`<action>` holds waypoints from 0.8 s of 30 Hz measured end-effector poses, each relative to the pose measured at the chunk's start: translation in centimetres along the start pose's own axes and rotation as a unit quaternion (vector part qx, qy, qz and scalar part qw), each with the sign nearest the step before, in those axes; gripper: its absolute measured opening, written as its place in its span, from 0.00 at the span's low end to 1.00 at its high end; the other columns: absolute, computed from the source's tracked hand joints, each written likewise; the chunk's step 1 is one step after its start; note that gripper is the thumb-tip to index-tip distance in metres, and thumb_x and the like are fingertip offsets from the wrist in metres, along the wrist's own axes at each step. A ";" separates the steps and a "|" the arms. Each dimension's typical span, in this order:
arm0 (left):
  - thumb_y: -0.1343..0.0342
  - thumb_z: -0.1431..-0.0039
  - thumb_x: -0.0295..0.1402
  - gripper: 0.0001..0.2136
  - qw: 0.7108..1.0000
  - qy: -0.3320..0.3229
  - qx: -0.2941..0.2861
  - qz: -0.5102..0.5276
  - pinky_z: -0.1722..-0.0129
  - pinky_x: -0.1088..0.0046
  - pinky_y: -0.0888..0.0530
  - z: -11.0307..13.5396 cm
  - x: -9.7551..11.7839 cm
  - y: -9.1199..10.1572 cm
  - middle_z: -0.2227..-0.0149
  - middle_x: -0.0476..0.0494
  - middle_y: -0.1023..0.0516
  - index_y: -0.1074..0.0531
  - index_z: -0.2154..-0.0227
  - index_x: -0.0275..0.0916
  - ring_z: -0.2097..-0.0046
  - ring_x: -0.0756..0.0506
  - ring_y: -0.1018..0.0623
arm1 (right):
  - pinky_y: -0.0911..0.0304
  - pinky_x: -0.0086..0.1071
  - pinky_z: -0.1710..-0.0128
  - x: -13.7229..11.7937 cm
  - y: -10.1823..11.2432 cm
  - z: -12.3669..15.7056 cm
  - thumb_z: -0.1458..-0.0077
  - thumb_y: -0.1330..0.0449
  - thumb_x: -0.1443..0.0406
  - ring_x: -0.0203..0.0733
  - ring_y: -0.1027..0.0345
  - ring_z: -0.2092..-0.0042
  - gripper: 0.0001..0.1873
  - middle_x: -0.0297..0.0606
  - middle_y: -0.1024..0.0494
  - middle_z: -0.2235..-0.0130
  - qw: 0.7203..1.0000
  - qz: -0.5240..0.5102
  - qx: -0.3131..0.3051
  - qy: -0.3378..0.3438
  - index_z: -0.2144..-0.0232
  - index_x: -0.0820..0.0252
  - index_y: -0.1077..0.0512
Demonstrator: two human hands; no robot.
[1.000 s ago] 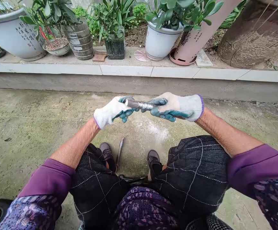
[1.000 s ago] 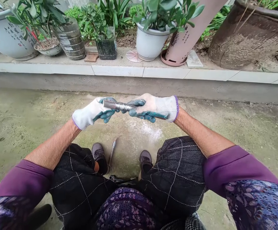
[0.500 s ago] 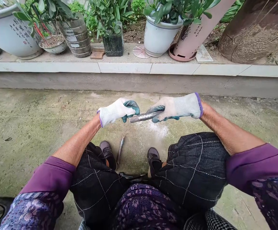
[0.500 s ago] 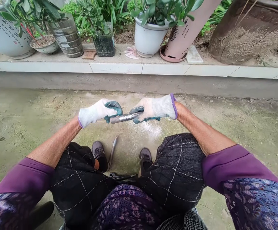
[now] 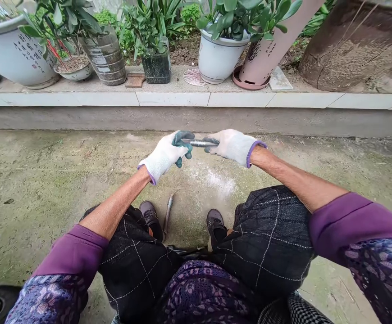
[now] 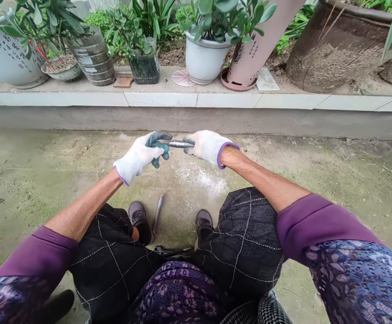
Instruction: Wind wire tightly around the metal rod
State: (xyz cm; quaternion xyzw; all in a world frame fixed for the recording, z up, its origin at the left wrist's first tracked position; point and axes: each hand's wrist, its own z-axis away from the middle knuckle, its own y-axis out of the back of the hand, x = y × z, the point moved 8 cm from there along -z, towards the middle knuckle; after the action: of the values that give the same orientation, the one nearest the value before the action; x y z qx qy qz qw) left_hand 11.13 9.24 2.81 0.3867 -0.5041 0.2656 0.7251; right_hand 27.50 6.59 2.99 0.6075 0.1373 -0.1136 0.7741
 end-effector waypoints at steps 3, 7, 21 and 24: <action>0.44 0.41 0.23 0.13 0.997 0.022 0.021 0.065 0.83 0.78 0.31 -0.2 -0.8 0.6 0.76 0.51 0.22 0.25 0.53 0.30 0.84 0.55 0.32 | 0.46 0.30 0.78 2.1 1.6 0.2 0.41 0.38 0.62 0.33 0.41 0.77 0.14 0.31 0.30 0.74 0.987 -0.129 0.058 -0.071 0.54 0.60 0.21; 0.44 0.42 0.23 0.05 0.997 0.035 -0.031 0.069 0.83 0.79 0.30 0.7 -0.9 -0.6 0.81 0.53 0.26 0.24 0.64 0.33 0.83 0.54 0.31 | 0.48 0.26 0.84 2.6 1.7 0.9 0.38 0.39 0.65 0.30 0.46 0.80 0.09 0.29 0.35 0.77 0.951 -0.278 0.057 -0.123 0.58 0.63 0.23; 0.43 0.42 0.28 0.06 0.998 0.027 -0.060 0.012 0.83 0.80 0.31 -0.2 -3.0 1.1 0.82 0.54 0.30 0.21 0.65 0.34 0.81 0.54 0.32 | 0.51 0.22 0.87 -2.0 1.1 3.8 0.47 0.33 0.61 0.27 0.50 0.82 0.22 0.24 0.37 0.77 0.859 -0.495 -0.133 0.017 0.51 0.65 0.25; 0.42 0.45 0.27 0.07 0.998 0.023 -0.043 -0.033 0.82 0.81 0.32 -0.2 -2.6 2.2 0.81 0.54 0.30 0.20 0.66 0.34 0.80 0.54 0.31 | 0.49 0.25 0.86 -3.1 -1.6 4.5 0.48 0.33 0.58 0.30 0.46 0.81 0.19 0.27 0.34 0.78 0.909 -0.329 -0.250 0.060 0.57 0.64 0.22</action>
State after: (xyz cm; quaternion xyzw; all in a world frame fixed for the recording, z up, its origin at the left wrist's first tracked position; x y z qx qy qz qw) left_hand 8.61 10.66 0.95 0.3658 -0.4847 0.2284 0.7609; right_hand 24.39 1.89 3.58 0.3201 0.3994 -0.2876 0.8095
